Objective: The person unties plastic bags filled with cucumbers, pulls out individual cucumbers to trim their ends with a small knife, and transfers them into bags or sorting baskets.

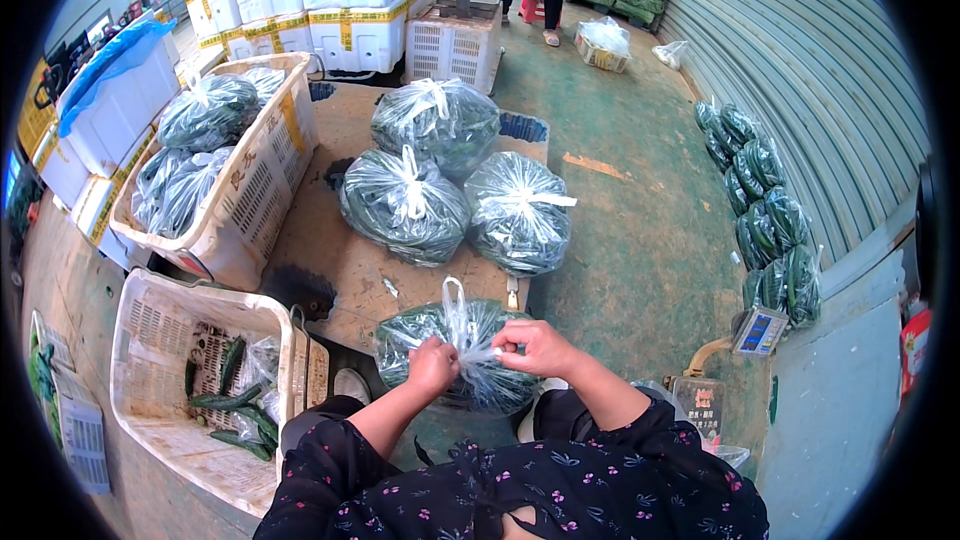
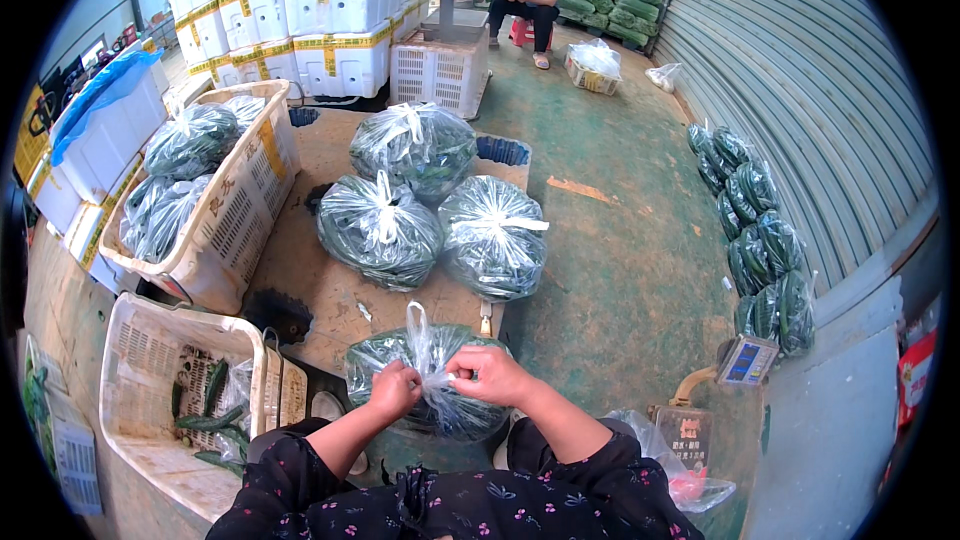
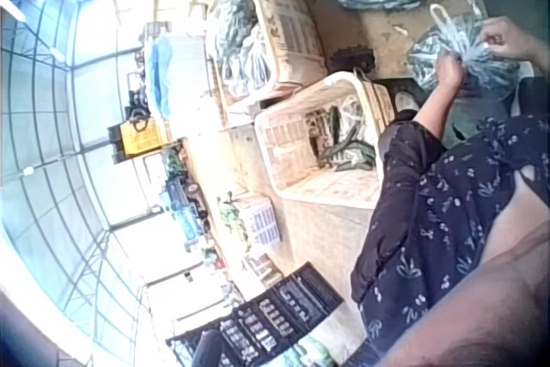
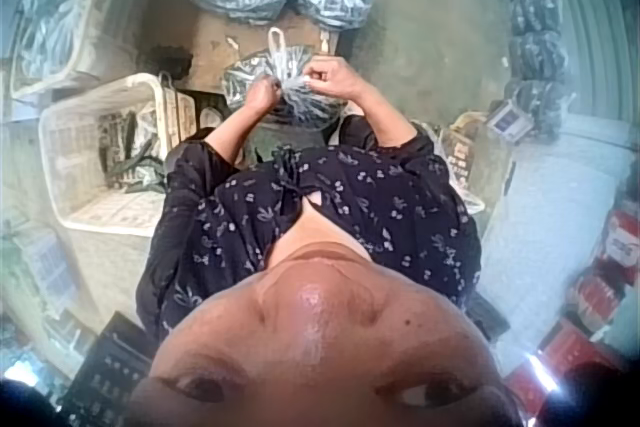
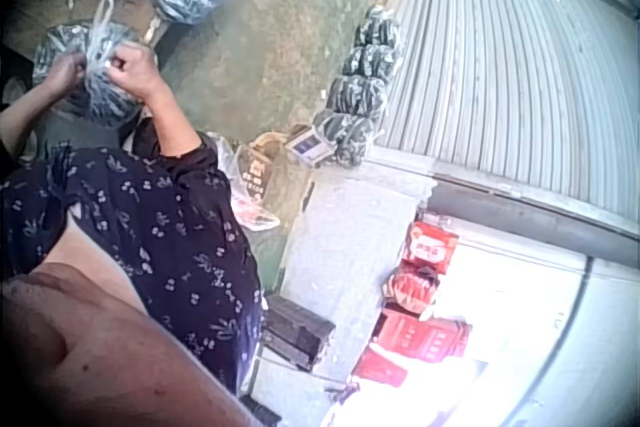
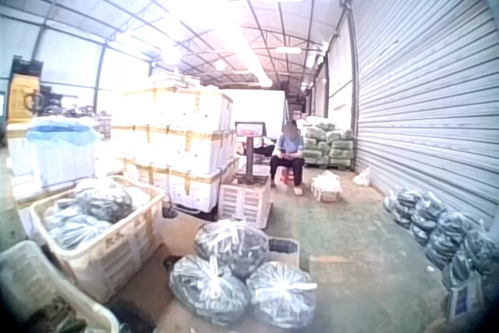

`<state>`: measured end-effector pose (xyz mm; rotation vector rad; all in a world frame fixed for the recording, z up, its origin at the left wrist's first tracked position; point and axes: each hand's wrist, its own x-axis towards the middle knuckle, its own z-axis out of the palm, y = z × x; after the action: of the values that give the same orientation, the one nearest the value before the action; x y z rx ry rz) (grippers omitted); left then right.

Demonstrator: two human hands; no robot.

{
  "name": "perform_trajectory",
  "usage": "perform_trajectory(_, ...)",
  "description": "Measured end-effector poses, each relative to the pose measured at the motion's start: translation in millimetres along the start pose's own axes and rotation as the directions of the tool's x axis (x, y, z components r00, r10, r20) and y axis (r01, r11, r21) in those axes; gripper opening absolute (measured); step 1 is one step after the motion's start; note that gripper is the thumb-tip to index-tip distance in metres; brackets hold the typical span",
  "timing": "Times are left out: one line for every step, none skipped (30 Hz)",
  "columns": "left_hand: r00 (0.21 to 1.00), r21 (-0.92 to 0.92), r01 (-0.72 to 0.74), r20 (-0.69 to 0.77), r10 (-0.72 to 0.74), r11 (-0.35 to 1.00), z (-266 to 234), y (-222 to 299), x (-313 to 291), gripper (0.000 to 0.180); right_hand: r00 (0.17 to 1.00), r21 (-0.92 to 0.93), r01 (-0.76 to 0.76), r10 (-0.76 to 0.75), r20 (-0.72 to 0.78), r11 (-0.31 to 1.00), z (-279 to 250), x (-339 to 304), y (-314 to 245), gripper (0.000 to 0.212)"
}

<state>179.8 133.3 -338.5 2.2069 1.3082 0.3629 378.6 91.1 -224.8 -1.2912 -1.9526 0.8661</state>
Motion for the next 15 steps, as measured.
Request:
perform_trajectory(1.000, 0.000, -0.006, 0.003, 0.006, 1.000, -0.1, 0.1, -0.1, 0.006, 1.000, -0.003, 0.003, -0.003, 0.001, 1.000, 0.4, -0.2, 0.4, 0.010)
perform_trajectory(1.000, 0.000, -0.006, 0.003, 0.006, 1.000, -0.1, -0.1, -0.2, 0.006, 1.000, -0.003, 0.003, -0.003, 0.001, 1.000, 1.1, -0.3, 1.0, 0.010)
perform_trajectory(1.000, 0.007, -0.018, 0.007, 0.018, 1.000, 0.3, -0.4, -0.1, 0.007, 1.000, 0.001, 0.017, -0.017, 0.002, 1.000, 1.8, -0.3, 1.7, 0.011)
perform_trajectory(1.000, 0.014, -0.029, 0.011, 0.029, 0.999, 0.9, -0.6, 0.0, 0.007, 1.000, 0.006, 0.031, -0.031, 0.004, 1.000, 2.3, -0.3, 2.1, 0.011)
perform_trajectory(1.000, 0.014, -0.030, 0.011, 0.029, 0.999, 1.6, -0.8, 0.3, 0.007, 1.000, 0.005, 0.030, -0.030, 0.003, 1.000, 2.2, -0.5, 1.3, 0.011)
perform_trajectory(0.999, 0.027, -0.029, 0.019, 0.029, 0.999, 2.3, -1.2, 0.7, 0.008, 1.000, 0.013, 0.028, -0.028, 0.012, 1.000, 2.2, -0.7, -0.2, 0.011)
perform_trajectory(0.999, 0.040, -0.029, 0.027, 0.028, 0.999, 2.8, -1.5, 1.0, 0.008, 0.999, 0.021, 0.026, -0.026, 0.021, 0.999, 2.2, -0.9, -1.1, 0.011)
perform_trajectory(0.999, 0.040, -0.029, 0.027, 0.028, 0.999, 3.3, -1.8, 1.3, 0.008, 0.999, 0.022, 0.026, -0.027, 0.021, 0.999, 2.5, -0.8, -1.3, 0.011)
perform_trajectory(0.999, 0.036, -0.026, 0.029, 0.024, 0.999, 4.0, -1.8, 1.6, 0.008, 0.999, 0.024, 0.024, -0.025, 0.021, 0.999, 2.7, -1.1, -1.5, 0.011)
perform_trajectory(0.999, 0.032, -0.022, 0.031, 0.021, 0.999, 4.3, -1.7, 1.8, 0.008, 1.000, 0.027, 0.023, -0.023, 0.021, 0.999, 3.0, -1.2, -1.6, 0.011)
perform_trajectory(0.999, 0.032, -0.022, 0.031, 0.021, 0.999, 4.0, -1.4, 1.8, 0.008, 1.000, 0.027, 0.022, -0.023, 0.021, 0.999, 3.6, -1.5, -1.2, 0.011)
perform_trajectory(0.999, 0.039, -0.026, 0.041, 0.025, 0.999, 3.4, -0.7, 1.9, 0.007, 1.000, 0.040, 0.015, -0.016, 0.024, 0.999, 4.3, -1.8, -0.6, 0.011)
perform_trajectory(0.998, 0.047, -0.031, 0.050, 0.028, 0.998, 2.8, -0.1, 2.1, 0.007, 1.000, 0.052, 0.008, -0.009, 0.026, 0.999, 4.6, -2.1, -0.1, 0.011)
perform_trajectory(0.998, 0.047, -0.031, 0.051, 0.029, 0.998, 2.5, 0.4, 2.3, 0.007, 1.000, 0.052, 0.007, -0.009, 0.026, 0.999, 4.5, -2.2, 0.1, 0.011)
perform_trajectory(0.998, 0.057, -0.038, 0.056, 0.035, 0.998, 2.3, 1.0, 2.5, 0.008, 1.000, 0.049, 0.009, -0.010, 0.021, 0.999, 4.2, -2.2, 0.2, 0.012)
